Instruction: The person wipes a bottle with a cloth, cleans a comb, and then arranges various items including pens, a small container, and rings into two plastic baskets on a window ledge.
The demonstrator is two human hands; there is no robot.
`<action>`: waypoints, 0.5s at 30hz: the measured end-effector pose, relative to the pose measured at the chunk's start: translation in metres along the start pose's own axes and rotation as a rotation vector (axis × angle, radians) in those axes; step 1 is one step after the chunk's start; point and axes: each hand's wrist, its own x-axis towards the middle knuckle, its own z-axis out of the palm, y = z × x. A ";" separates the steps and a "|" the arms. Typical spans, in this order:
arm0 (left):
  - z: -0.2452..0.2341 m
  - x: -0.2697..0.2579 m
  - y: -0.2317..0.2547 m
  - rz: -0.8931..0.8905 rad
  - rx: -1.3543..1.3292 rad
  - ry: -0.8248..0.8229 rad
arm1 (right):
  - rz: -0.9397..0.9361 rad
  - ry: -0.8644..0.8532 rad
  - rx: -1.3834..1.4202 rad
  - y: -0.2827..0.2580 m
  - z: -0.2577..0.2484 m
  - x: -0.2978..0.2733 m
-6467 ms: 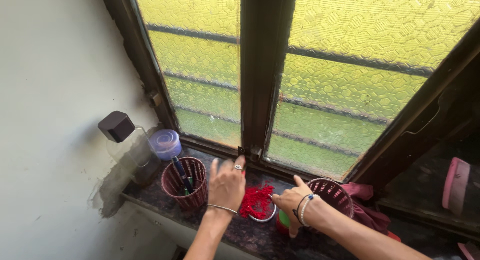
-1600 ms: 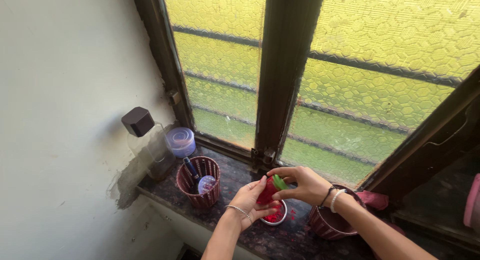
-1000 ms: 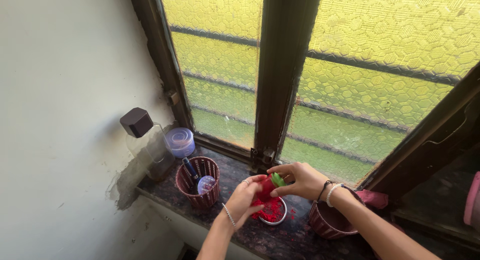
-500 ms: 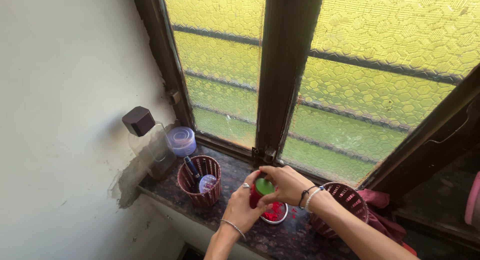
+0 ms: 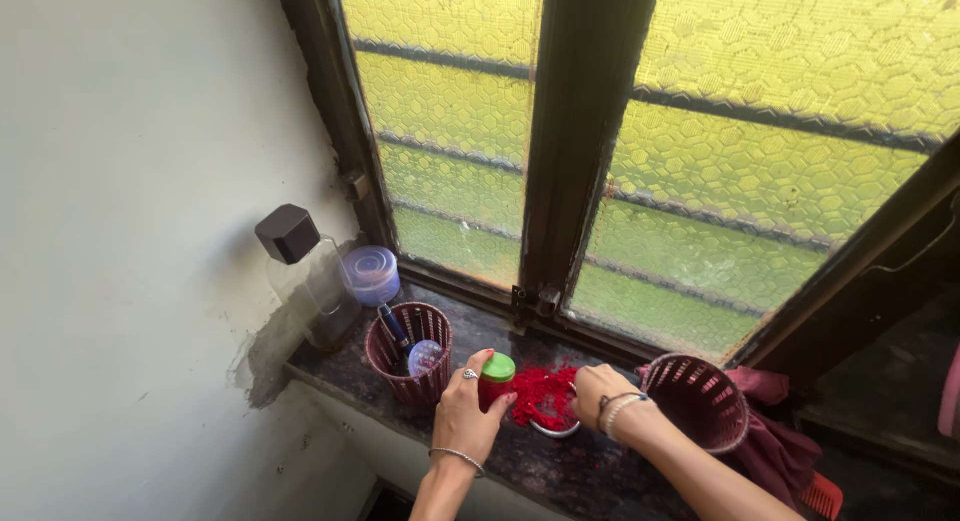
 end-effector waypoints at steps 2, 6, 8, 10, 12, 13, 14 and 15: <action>0.004 -0.001 -0.004 -0.032 0.010 0.006 | 0.031 0.026 0.013 0.001 0.014 0.008; 0.013 -0.001 -0.012 -0.016 -0.031 0.030 | 0.117 0.095 0.094 0.000 0.025 0.009; 0.017 -0.002 -0.016 0.002 -0.051 0.041 | 0.138 0.129 0.121 -0.002 0.024 0.006; 0.021 -0.002 -0.019 0.005 -0.061 0.038 | 0.141 0.147 0.130 -0.004 0.023 0.001; 0.023 -0.004 -0.022 0.020 -0.086 0.052 | 0.154 0.155 0.146 -0.005 0.019 0.000; 0.026 -0.005 -0.023 0.026 -0.098 0.057 | 0.162 0.158 0.154 -0.005 0.017 -0.002; 0.028 -0.005 -0.025 0.028 -0.095 0.068 | 0.167 0.165 0.169 -0.005 0.014 -0.003; 0.029 -0.005 -0.027 0.031 -0.091 0.080 | 0.172 0.173 0.183 -0.007 0.011 -0.004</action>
